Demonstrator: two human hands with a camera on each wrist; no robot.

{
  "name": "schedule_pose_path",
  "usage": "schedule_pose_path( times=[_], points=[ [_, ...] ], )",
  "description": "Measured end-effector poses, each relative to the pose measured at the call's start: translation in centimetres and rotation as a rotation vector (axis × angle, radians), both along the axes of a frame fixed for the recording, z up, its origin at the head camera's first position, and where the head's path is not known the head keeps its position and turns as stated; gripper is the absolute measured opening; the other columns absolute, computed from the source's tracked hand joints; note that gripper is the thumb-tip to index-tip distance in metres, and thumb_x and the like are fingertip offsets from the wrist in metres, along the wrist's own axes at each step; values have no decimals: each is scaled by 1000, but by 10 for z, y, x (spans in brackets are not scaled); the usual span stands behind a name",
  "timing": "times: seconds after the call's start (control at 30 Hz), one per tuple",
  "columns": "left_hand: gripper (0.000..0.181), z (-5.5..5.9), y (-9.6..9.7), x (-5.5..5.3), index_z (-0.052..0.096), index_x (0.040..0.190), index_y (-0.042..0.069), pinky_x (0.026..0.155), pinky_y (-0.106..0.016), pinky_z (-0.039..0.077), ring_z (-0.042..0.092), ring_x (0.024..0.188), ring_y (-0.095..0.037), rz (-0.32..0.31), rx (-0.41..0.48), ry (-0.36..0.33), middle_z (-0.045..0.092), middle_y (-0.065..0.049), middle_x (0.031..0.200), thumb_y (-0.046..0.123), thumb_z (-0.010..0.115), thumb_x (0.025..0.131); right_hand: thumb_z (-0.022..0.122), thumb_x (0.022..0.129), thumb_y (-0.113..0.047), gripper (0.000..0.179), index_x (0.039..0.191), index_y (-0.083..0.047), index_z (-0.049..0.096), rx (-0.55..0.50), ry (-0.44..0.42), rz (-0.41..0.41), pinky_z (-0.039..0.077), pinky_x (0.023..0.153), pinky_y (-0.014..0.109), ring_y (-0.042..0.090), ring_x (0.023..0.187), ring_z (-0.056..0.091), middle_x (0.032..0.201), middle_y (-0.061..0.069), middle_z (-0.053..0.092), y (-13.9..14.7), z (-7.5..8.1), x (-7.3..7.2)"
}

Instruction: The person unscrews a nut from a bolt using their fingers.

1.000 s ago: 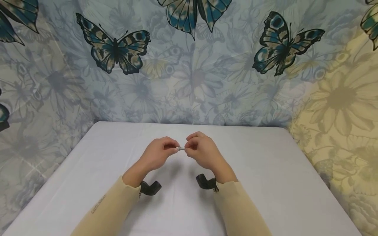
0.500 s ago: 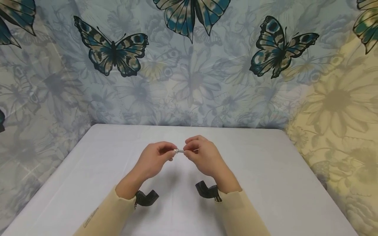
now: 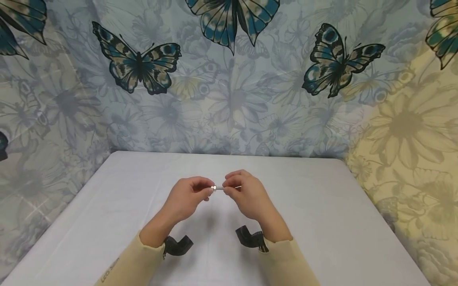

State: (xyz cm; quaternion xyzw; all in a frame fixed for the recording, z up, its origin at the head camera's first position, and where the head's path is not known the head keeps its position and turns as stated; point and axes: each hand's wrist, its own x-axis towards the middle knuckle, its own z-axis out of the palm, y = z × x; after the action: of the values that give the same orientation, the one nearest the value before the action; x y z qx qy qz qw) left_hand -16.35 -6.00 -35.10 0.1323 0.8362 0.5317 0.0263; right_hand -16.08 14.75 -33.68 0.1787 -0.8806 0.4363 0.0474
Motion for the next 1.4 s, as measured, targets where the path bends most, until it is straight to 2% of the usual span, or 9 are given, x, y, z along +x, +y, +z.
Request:
schedule_pose_path(
  times=[0.37,0.5,0.63,0.8,0.9,1.07,1.27,1.4],
  points=[
    [10,-7,5,-6,73,103,16,69,-37,54,66,76,-12,-21,29,9,69,8,91,20,70,95,73,92,-9,4,96,-9,75,5,-12,-14,56,85,29,17,100,64,118,0,61,5,-7,-4],
    [9,-10,5,-8,73,102,17,68,-36,53,67,75,-12,-12,25,12,70,6,90,20,70,95,73,92,-10,4,95,-10,75,11,-9,-14,56,84,29,17,101,64,117,-3,61,4,-8,-6],
    [8,-12,4,-5,73,101,18,66,-36,53,66,74,-12,6,28,6,70,3,91,20,69,95,73,92,-11,3,95,-12,74,22,-9,-24,56,84,29,15,99,63,116,-4,61,2,-9,-4],
    [9,-15,6,1,74,102,15,65,-35,51,67,74,-14,2,61,-47,70,3,88,19,70,94,74,92,-12,3,95,-13,75,16,-74,-65,56,84,32,13,98,63,115,-4,63,2,-13,6],
    [9,-15,8,4,74,102,15,63,-35,51,67,74,-14,4,69,-56,69,5,87,18,71,94,74,92,-14,3,94,-14,75,12,-93,-84,56,82,33,14,98,64,114,-5,63,2,-15,10],
    [8,-12,11,3,74,101,17,63,-35,49,67,75,-14,33,84,-48,69,6,87,18,70,94,72,94,-16,3,93,-16,75,27,-69,-95,56,79,36,14,94,66,115,-6,63,2,-10,8],
    [8,-10,14,3,74,101,13,69,-37,50,69,74,-18,35,185,-95,71,0,84,15,69,95,70,95,-13,5,100,-15,71,20,-86,-77,54,78,37,9,86,67,119,-4,63,3,-2,8],
    [9,-10,16,1,73,102,10,73,-37,53,70,75,-18,31,214,-91,71,0,83,13,69,95,70,95,-14,10,105,-15,70,-6,-106,-69,54,79,39,9,85,67,111,-5,66,5,-1,7]
  ],
)
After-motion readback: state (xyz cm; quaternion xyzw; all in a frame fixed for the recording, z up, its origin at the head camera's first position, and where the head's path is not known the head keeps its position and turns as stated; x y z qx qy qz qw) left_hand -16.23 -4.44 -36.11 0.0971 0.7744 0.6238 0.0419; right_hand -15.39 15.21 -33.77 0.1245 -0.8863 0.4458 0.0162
